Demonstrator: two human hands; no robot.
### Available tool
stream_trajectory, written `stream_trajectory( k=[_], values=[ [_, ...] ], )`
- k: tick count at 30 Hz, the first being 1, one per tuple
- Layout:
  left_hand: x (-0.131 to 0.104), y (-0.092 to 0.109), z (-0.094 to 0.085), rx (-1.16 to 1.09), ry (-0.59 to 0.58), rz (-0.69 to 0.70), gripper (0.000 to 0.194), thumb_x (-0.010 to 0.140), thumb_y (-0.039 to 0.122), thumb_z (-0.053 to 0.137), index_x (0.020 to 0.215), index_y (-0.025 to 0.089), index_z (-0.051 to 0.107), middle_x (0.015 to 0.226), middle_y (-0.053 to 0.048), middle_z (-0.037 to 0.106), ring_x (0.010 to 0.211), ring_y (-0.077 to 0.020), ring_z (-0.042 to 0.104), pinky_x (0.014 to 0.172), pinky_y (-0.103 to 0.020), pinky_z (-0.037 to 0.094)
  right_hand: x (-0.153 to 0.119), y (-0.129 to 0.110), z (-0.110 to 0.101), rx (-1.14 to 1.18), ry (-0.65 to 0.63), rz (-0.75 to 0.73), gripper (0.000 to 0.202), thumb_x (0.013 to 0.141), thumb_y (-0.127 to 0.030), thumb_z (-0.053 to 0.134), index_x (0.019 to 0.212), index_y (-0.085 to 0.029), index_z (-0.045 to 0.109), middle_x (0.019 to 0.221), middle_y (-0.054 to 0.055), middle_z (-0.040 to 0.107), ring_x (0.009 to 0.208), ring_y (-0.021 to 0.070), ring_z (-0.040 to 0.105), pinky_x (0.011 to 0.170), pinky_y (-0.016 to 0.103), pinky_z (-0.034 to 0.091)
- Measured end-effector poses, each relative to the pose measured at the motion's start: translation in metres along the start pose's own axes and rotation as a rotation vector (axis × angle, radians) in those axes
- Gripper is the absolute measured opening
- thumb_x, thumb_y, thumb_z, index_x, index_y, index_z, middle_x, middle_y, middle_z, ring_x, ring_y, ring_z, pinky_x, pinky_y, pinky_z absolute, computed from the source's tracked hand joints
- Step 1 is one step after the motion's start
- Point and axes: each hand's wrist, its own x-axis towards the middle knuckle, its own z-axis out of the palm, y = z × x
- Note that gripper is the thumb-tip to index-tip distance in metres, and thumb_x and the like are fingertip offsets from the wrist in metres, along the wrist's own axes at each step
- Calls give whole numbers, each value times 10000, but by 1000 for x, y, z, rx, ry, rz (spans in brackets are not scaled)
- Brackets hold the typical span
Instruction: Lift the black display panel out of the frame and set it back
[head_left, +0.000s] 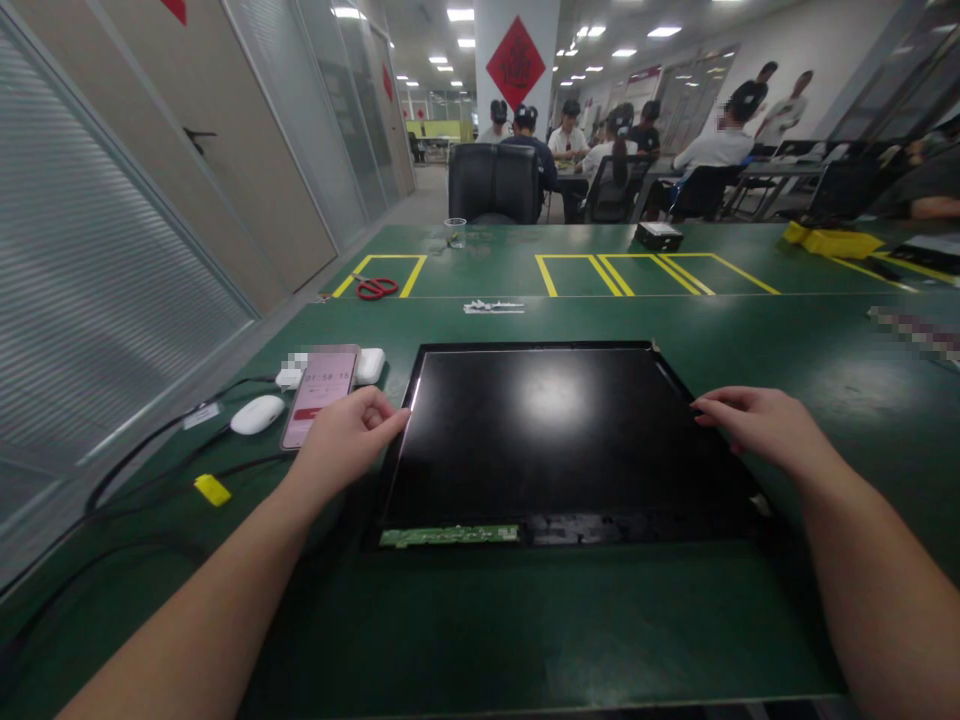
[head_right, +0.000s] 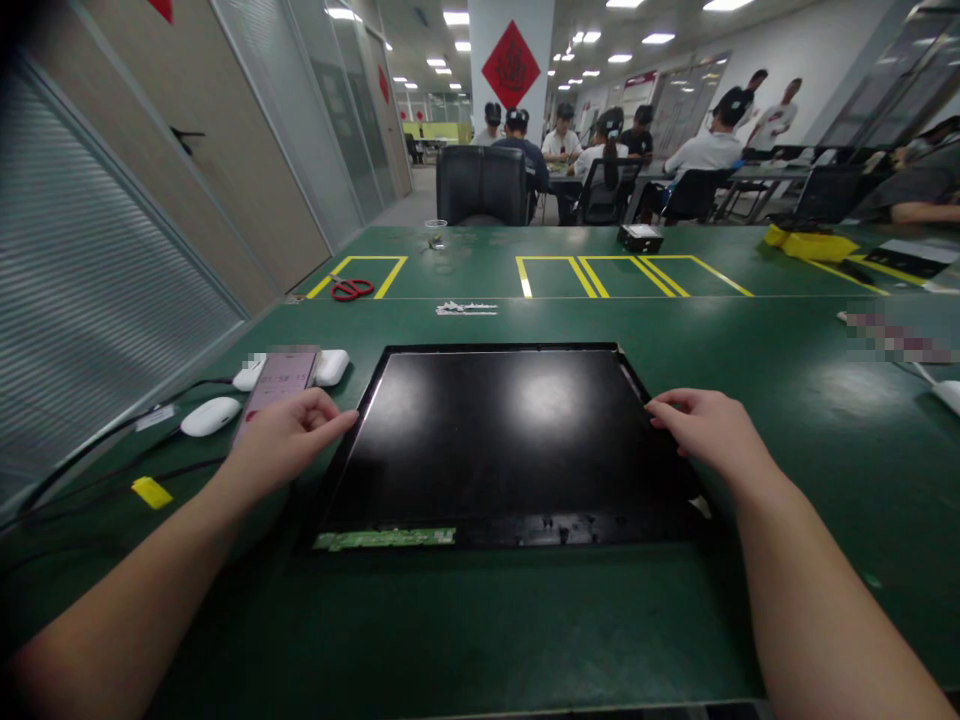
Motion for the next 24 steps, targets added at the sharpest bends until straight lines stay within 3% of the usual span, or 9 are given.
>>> stream_trajectory(
  k=[3,7,9,11,14,16,18,21,24],
  values=[
    [-2,1,-4,-23,67,24,306,805,530,632,766,229,593,600,11,606,584,-207,576,593,-307,399,0,1,0,-30,5,-5,301,842,-466,589,930,-246,774,883,55,807,521,200,636,739,415,568],
    [1,-5,-2,3,50,78,297,817,512,652,848,217,636,664,-8,657,626,-223,612,628,-330,451,0,0,-1,-49,-6,-3,377,842,-489,571,986,-213,783,911,67,811,542,195,643,723,382,549],
    [3,-9,1,11,35,156,314,830,515,672,906,211,659,778,-39,709,705,-238,647,675,-350,490,0,-1,-2,-58,-13,7,394,841,-491,567,1000,-203,785,920,68,812,537,185,633,724,369,542],
    [2,-10,3,9,1,318,300,844,489,695,962,213,688,946,-74,741,847,-258,678,770,-378,526,0,-2,-2,-69,-15,15,397,843,-487,565,1007,-202,787,927,66,813,541,182,633,732,366,537],
    [-6,-5,5,-24,-197,676,136,893,347,683,945,230,732,1103,-78,720,1030,-250,675,914,-380,524,1,-2,-1,-77,-21,10,398,843,-486,559,1011,-210,791,940,63,814,565,192,655,749,372,536],
    [-15,2,5,-53,-432,836,109,921,249,665,831,222,721,1050,-56,705,959,-197,683,864,-311,525,2,-1,-1,-83,-22,8,397,837,-489,555,1001,-216,792,929,58,816,570,202,663,756,382,539],
    [-24,8,5,-40,-566,847,144,922,127,627,856,216,719,1010,-40,700,900,-165,686,799,-264,516,3,0,-1,-84,-18,11,394,826,-492,555,986,-222,793,910,52,816,572,213,667,748,387,542],
    [-29,11,3,20,-567,783,226,892,81,673,1048,232,739,1083,-42,722,952,-186,698,813,-274,517,5,2,1,-68,-14,24,390,809,-497,562,973,-228,792,907,46,817,600,227,684,706,380,543],
    [-26,8,0,79,-575,730,264,870,116,742,1098,250,755,1121,-41,724,985,-210,707,823,-287,522,7,3,2,-65,-6,38,383,798,-498,568,962,-233,791,899,37,816,590,223,680,704,377,547]
  ],
)
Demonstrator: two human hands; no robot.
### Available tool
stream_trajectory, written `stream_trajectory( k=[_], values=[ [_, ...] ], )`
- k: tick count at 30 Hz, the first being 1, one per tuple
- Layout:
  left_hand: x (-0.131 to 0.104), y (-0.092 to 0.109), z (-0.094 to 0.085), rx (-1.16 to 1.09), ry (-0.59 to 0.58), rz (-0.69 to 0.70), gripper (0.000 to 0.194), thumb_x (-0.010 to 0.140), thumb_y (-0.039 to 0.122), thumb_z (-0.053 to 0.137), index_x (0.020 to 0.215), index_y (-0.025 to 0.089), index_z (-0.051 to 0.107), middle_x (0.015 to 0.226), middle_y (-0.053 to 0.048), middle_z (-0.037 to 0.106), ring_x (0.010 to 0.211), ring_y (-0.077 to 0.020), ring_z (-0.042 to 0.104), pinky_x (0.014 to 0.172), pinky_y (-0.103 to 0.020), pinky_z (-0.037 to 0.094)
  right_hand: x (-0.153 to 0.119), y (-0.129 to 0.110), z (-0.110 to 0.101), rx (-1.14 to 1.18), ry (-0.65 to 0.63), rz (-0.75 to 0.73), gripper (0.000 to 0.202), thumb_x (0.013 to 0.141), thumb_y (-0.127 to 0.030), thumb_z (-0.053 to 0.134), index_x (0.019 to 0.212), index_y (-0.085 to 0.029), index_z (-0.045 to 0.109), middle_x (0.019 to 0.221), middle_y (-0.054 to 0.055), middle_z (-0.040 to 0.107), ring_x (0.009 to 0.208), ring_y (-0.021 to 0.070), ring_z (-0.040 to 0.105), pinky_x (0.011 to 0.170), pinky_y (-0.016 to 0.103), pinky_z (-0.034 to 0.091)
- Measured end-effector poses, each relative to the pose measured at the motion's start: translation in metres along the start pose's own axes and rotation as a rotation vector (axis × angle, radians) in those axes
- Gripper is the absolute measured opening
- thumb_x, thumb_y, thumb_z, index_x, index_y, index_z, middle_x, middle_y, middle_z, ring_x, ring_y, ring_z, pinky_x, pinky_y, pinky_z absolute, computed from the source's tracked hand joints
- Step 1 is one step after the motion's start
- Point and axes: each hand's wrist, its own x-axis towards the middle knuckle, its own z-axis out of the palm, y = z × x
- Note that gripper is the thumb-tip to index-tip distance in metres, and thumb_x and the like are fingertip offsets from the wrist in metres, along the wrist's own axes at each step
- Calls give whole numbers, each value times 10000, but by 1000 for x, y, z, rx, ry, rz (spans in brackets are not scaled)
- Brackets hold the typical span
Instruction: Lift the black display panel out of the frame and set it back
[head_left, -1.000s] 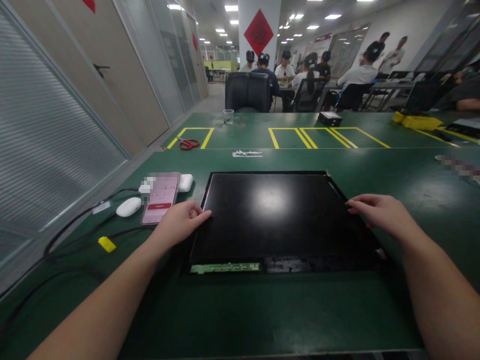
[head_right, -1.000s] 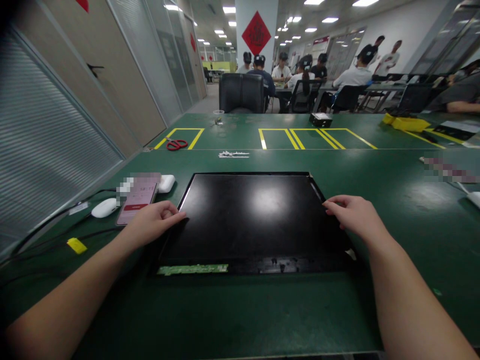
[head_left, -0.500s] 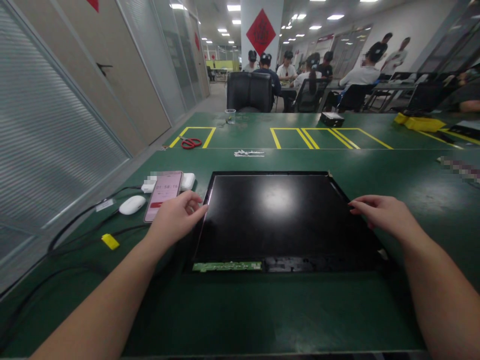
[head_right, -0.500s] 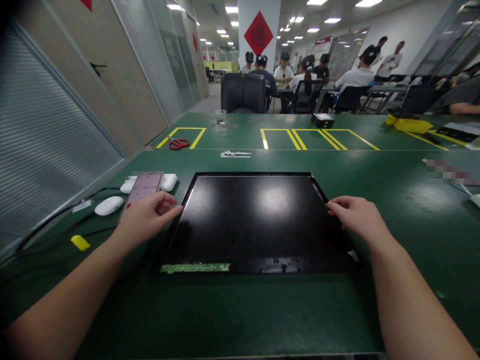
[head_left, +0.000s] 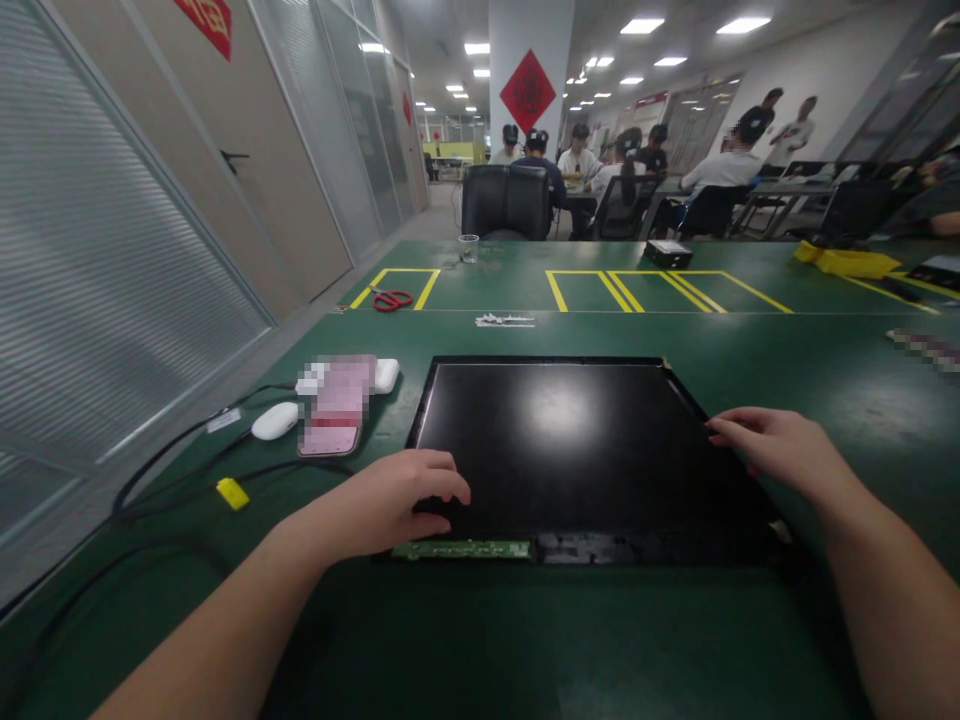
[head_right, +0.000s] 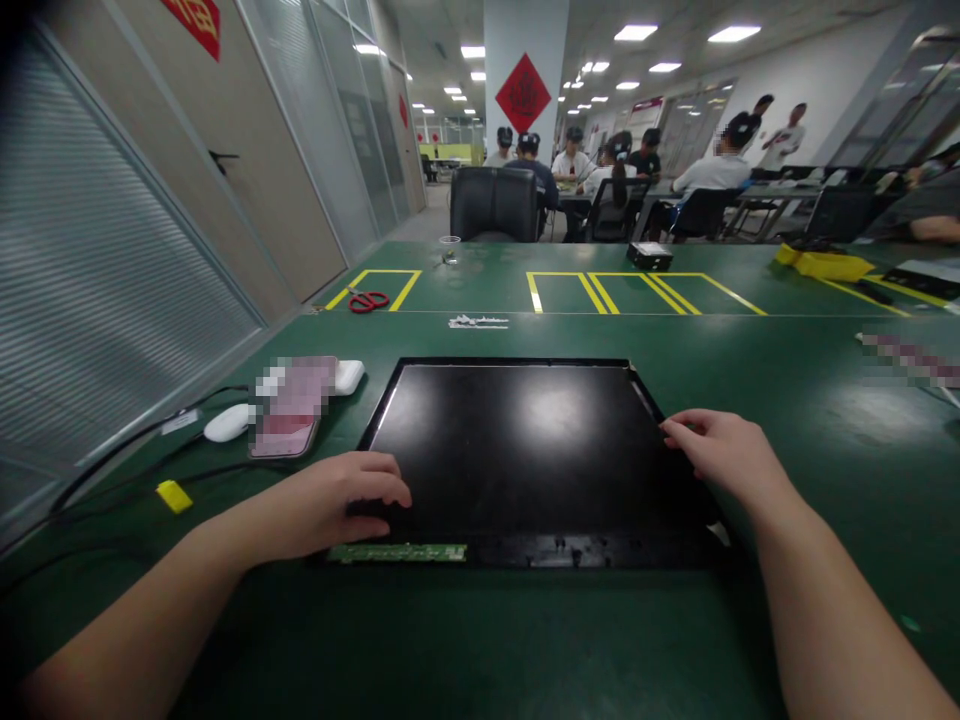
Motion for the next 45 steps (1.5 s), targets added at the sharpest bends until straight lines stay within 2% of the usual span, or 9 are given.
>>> stream_trajectory(
  k=[5,11,19,28,37,45],
  values=[
    [-3,-1,-7,1,-64,-49,216,843,93,744,1004,236,767,1082,-32,732,937,-203,720,788,-276,521,0,0,0,3,15,-10,357,786,-497,574,924,-245,787,862,34,812,572,226,679,722,388,559],
    [-3,4,-8,-27,-50,-32,181,825,63,728,912,217,766,1027,-30,741,876,-182,721,775,-259,520,-6,-4,-4,29,-3,-34,333,820,-480,586,937,-238,782,894,53,817,618,230,689,674,362,546],
    [-3,4,-2,-45,-51,45,312,861,37,680,1040,247,825,1045,-43,737,873,-170,719,770,-240,525,-7,-5,-4,6,-1,-41,332,826,-480,583,937,-235,778,884,52,813,566,217,660,719,380,544],
    [-2,5,4,-55,-52,117,367,822,-56,591,917,222,811,974,-32,734,818,-150,713,762,-234,522,-10,-9,-5,-5,4,-18,359,840,-473,573,982,-217,782,902,55,813,582,214,665,742,375,534],
    [-2,5,3,-68,-57,124,386,823,-61,552,923,217,800,989,-46,743,847,-166,719,770,-256,524,-6,-4,-3,3,10,-32,350,814,-493,580,936,-232,777,886,48,814,586,224,673,721,386,545],
    [0,6,4,-113,-51,118,362,861,-31,534,899,213,799,971,-51,745,839,-157,721,769,-240,531,-7,-5,-4,-11,-8,-14,361,854,-481,579,995,-219,783,919,49,817,589,213,667,752,372,527]
  ],
)
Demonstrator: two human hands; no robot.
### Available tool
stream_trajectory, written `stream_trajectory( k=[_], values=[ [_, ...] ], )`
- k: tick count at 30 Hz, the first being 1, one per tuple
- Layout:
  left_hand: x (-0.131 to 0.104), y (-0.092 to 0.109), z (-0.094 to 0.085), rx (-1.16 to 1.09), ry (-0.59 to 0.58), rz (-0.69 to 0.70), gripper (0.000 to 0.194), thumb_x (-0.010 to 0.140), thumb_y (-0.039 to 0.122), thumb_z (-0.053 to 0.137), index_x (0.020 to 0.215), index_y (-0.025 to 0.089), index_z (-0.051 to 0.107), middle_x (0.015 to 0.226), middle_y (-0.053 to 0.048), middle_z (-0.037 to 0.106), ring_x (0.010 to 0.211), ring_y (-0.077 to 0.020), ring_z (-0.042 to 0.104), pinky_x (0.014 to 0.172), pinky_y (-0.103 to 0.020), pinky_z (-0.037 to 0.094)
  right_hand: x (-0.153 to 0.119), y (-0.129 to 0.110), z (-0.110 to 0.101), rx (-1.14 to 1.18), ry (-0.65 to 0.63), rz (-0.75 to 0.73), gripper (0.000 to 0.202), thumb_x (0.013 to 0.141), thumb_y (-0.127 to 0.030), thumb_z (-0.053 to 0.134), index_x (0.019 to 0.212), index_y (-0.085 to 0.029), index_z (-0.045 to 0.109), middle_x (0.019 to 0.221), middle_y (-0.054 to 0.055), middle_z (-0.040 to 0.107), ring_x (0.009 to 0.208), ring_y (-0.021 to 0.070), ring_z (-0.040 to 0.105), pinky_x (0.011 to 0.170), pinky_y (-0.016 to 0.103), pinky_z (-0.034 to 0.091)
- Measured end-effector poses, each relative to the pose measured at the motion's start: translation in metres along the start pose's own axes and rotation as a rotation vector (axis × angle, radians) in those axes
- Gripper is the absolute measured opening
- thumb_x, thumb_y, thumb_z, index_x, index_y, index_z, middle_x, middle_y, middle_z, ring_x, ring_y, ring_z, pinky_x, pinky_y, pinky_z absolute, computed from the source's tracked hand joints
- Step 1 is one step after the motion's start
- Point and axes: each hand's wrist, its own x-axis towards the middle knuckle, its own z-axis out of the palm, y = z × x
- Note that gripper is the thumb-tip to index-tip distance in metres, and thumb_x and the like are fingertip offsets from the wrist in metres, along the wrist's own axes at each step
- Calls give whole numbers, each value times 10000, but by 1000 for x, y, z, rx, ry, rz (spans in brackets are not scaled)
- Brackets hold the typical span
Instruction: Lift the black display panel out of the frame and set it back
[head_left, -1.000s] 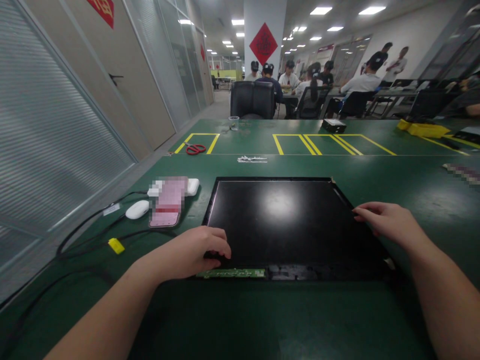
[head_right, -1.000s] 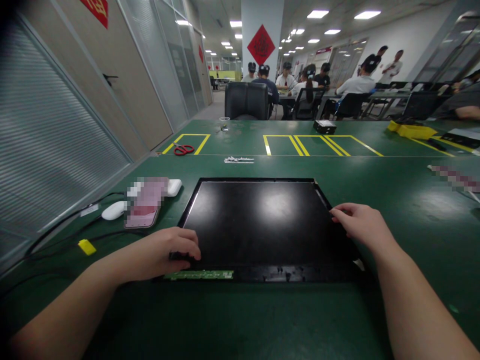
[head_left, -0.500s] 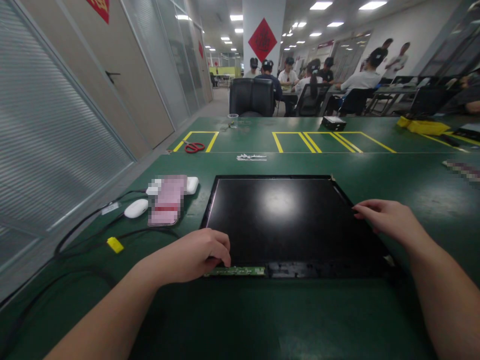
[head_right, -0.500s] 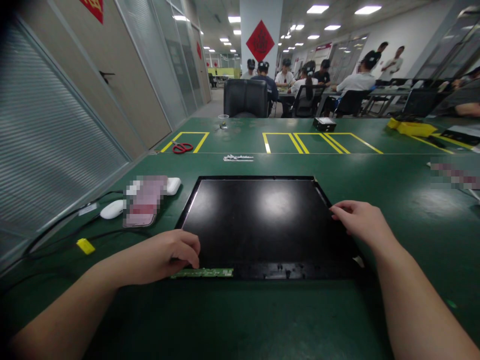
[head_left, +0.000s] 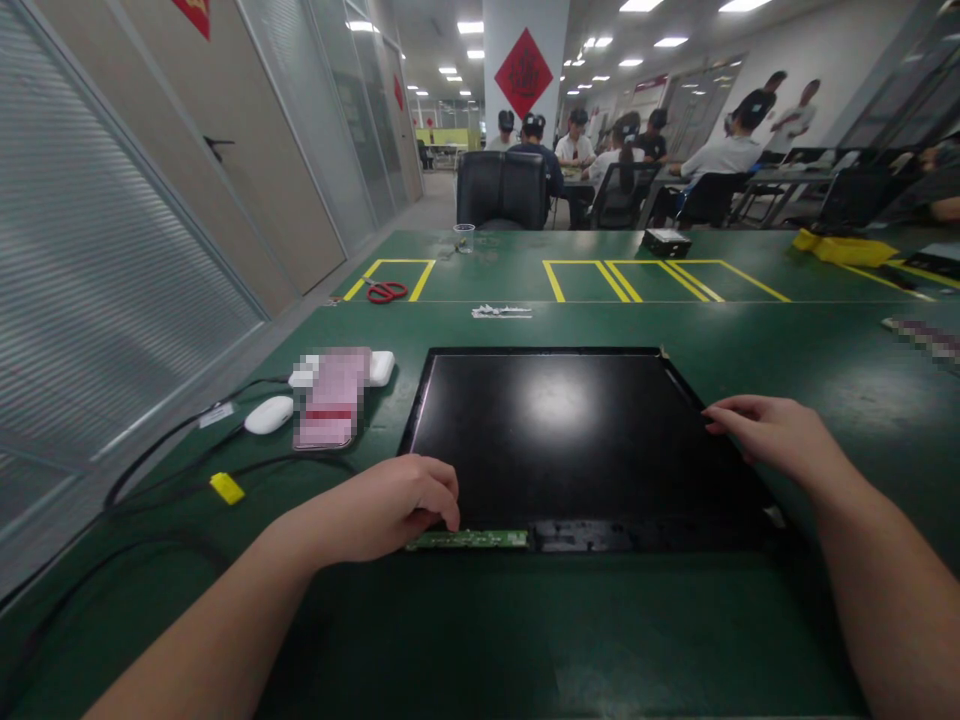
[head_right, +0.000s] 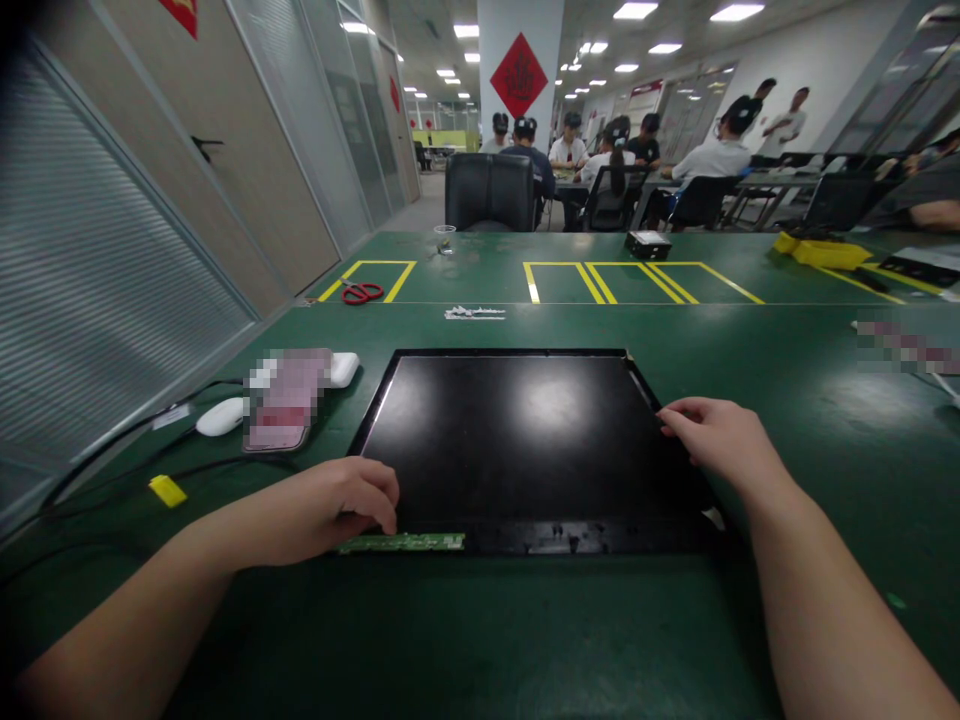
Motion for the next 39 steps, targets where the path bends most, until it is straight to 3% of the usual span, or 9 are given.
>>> stream_trajectory(
  k=[4,8,13,17,19,24,29,34,39],
  values=[
    [0,-3,0,1,4,-5,344,856,-18,551,895,215,802,969,-49,744,833,-154,716,765,-240,530,-3,-4,-2,4,0,-7,349,848,-465,575,985,-218,780,917,53,819,588,219,665,758,379,526],
    [-2,-7,-7,-25,43,-62,229,909,119,597,968,220,794,1007,-54,752,868,-167,719,808,-263,552,-5,-7,-2,27,6,8,374,834,-477,576,993,-210,784,909,61,815,594,219,667,752,375,523],
    [-4,-19,-16,136,332,-316,315,949,367,585,1181,234,753,1151,-97,744,997,-256,705,920,-397,574,0,3,-4,61,66,-15,376,808,-512,563,931,-224,770,855,60,799,600,221,665,755,377,520],
    [-4,-40,-15,313,502,-504,485,926,434,548,1306,172,700,1336,-181,685,1232,-363,639,1112,-526,485,10,16,-9,-2,62,71,369,810,-511,544,911,-216,742,723,66,743,630,249,685,677,373,499],
    [-4,-51,-13,365,509,-577,563,926,450,520,1355,117,667,1417,-224,640,1320,-393,592,1164,-556,435,14,19,-9,-62,10,111,375,825,-497,536,956,-202,728,680,69,722,601,254,671,654,380,493],
    [0,-68,-7,400,369,-683,562,948,416,445,1318,67,683,1492,-266,602,1423,-415,535,1211,-567,388,18,20,0,-115,-120,50,419,880,-494,506,1057,-184,726,722,87,723,641,265,674,661,377,495],
    [5,-71,0,478,318,-693,526,996,357,390,1297,69,711,1511,-258,594,1437,-390,533,1220,-517,389,18,17,8,-240,-51,-60,469,885,-505,555,1148,-163,740,1030,163,770,957,333,715,794,386,511],
    [7,-72,2,434,352,-717,534,972,331,451,1382,73,676,1505,-252,597,1431,-415,536,1211,-564,397,23,20,12,-296,-52,-47,483,899,-523,534,1187,-193,739,998,139,771,969,341,722,814,397,531],
    [8,-71,2,288,407,-655,512,930,285,455,1322,69,703,1590,-239,528,1509,-378,467,1258,-532,359,32,29,18,-333,-41,-45,499,900,-545,524,1212,-219,736,1004,125,769,993,347,724,821,410,544]
  ],
)
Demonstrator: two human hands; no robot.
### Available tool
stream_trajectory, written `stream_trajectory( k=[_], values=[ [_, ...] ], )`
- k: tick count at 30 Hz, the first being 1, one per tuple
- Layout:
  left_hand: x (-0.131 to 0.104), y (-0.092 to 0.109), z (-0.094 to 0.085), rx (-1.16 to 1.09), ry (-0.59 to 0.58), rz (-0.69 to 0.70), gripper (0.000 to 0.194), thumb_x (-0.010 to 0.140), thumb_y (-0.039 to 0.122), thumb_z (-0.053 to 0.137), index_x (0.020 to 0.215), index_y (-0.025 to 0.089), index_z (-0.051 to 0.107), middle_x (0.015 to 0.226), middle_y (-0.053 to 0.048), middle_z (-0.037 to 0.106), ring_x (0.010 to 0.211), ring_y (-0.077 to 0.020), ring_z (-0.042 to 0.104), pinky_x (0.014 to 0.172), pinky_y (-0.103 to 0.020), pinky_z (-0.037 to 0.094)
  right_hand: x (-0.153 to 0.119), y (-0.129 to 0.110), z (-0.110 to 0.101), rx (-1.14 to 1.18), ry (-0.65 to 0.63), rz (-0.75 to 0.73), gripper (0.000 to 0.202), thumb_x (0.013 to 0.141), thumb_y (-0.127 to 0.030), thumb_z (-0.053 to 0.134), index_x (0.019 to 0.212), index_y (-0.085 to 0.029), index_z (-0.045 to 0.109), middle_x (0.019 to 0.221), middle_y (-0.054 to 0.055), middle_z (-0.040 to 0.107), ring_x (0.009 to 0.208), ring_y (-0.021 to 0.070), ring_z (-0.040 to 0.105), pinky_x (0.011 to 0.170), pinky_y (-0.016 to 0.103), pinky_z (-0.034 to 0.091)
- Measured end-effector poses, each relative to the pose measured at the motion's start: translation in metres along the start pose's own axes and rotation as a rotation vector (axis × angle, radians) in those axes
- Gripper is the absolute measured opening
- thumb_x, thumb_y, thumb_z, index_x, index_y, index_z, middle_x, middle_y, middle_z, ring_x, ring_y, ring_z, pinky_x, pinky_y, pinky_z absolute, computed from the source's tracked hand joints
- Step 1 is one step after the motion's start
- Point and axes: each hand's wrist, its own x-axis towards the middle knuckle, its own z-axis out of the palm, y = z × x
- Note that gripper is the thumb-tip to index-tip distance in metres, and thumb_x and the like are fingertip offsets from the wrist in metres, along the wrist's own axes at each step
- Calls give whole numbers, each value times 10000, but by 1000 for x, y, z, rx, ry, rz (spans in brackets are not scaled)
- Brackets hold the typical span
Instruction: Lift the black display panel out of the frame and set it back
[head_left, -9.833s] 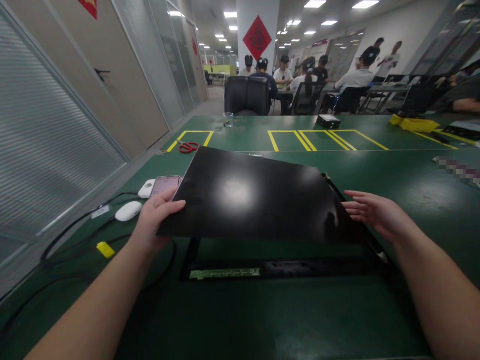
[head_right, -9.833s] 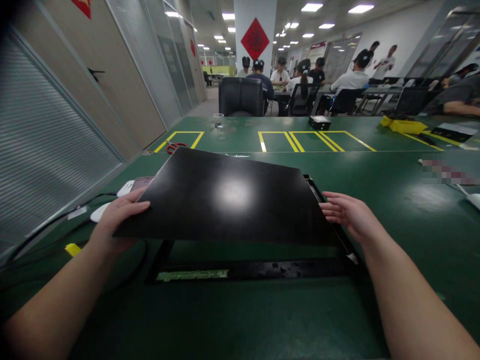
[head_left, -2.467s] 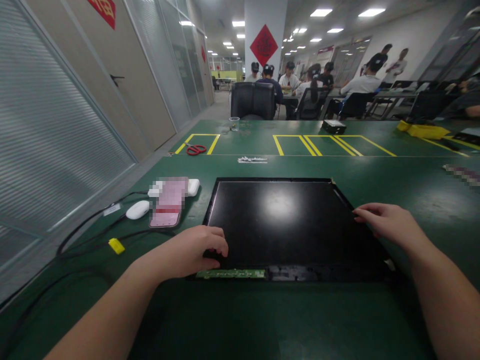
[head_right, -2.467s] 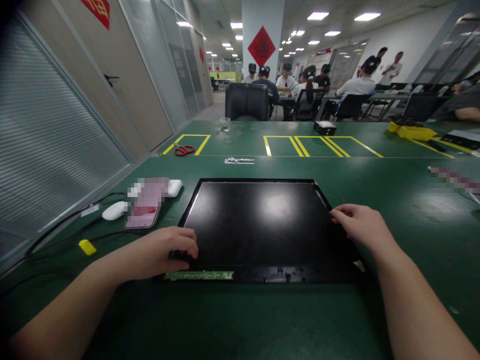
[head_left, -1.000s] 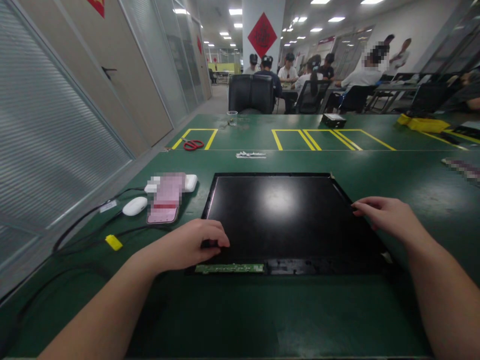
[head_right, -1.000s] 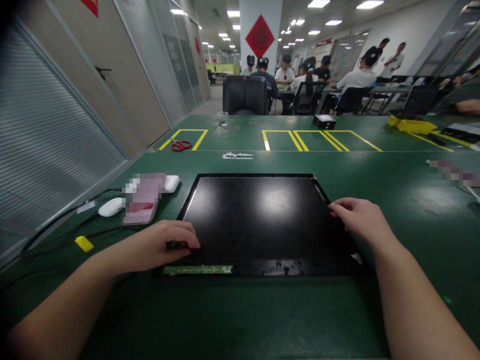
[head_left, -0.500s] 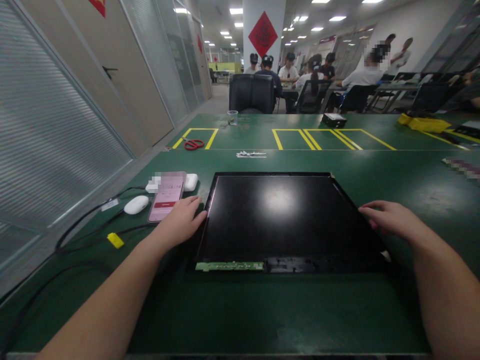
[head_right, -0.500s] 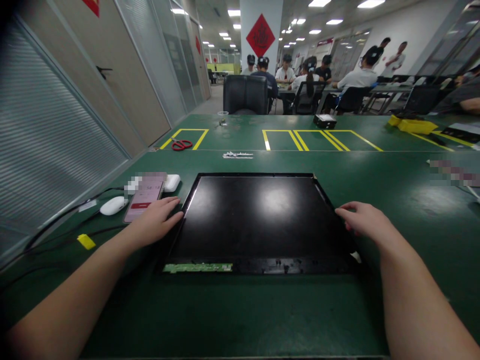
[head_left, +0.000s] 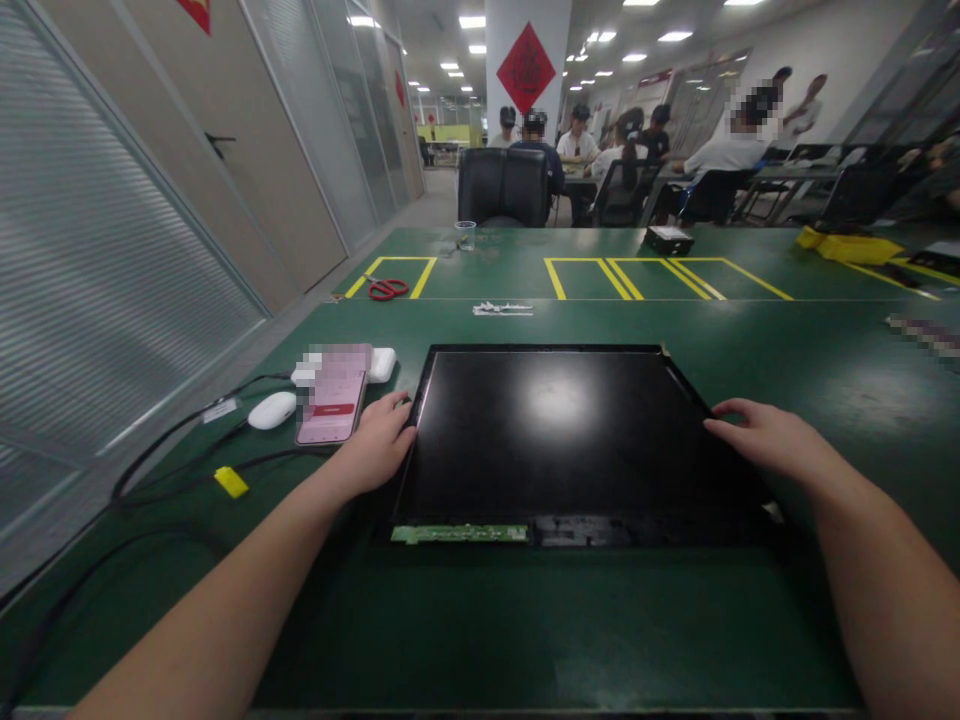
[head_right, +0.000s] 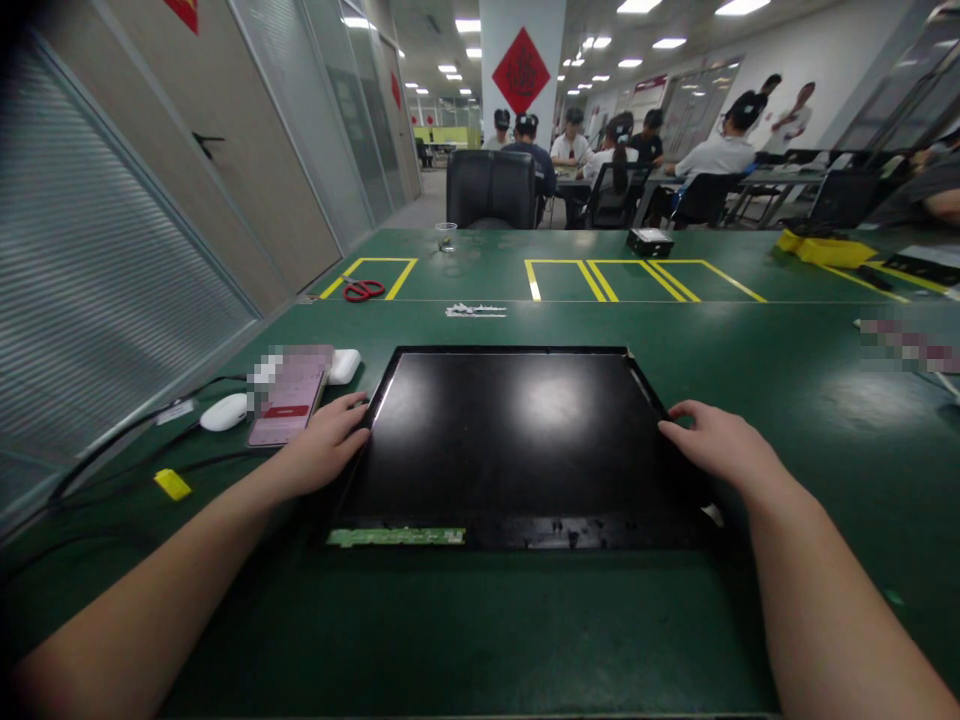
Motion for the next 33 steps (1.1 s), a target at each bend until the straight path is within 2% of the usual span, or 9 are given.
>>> stream_trajectory(
  k=[3,6,9,12,17,21,25,28,33],
  values=[
    [-2,4,-3,-194,81,-39,472,880,283,503,1235,76,735,1581,-229,548,1512,-388,463,1273,-545,333,1,1,1,5,-16,10,500,909,-547,525,1227,-221,730,1013,123,772,994,342,727,806,404,545],
    [-5,14,-10,-519,144,-131,403,828,279,594,1173,160,766,1355,-145,738,1380,-377,606,1198,-519,453,-1,1,-1,10,-6,6,483,904,-546,535,1208,-227,734,1003,120,773,975,342,731,786,406,548],
    [-9,30,-22,-974,72,-349,363,824,233,653,1167,183,761,946,-88,822,973,-316,792,830,-399,660,-3,-1,-2,15,0,5,484,902,-545,539,1209,-224,731,980,117,771,965,341,732,776,407,549],
    [-13,46,-31,-1203,85,-541,409,846,160,688,1254,171,716,782,-67,792,672,-247,778,555,-290,618,-4,-2,-3,13,-14,16,487,909,-541,534,1223,-222,727,999,119,771,980,340,730,777,406,547],
    [-13,60,-35,-1287,158,-702,492,895,76,668,1374,179,621,695,-19,759,457,-182,686,461,-261,586,-4,-2,-4,13,-5,1,475,908,-533,530,1205,-218,728,994,125,769,975,342,730,771,406,549],
    [-10,56,-28,-1355,180,-723,482,952,78,610,1426,165,597,628,-1,717,411,-180,657,406,-251,555,-6,-4,-5,17,-10,7,467,907,-528,533,1203,-222,724,987,120,771,972,341,731,785,411,551],
    [-6,48,-20,-1489,141,-708,507,942,110,672,1440,147,587,642,-5,719,440,-183,676,423,-252,565,-6,-5,-4,4,-38,14,500,929,-532,513,1263,-213,706,1062,126,768,1016,335,725,819,404,543],
    [-4,43,-16,-1522,104,-676,665,885,131,769,1505,154,533,653,-12,727,434,-199,677,423,-273,571,-4,-2,-2,3,-24,-3,504,927,-540,517,1264,-217,707,1063,123,769,1021,337,726,807,404,545],
    [-6,44,-19,-1410,138,-675,977,821,162,856,1646,283,347,695,-10,748,388,-216,653,369,-292,535,-3,-1,-1,2,-5,0,483,917,-534,529,1236,-223,715,1032,120,775,995,332,734,782,394,549]
  ],
)
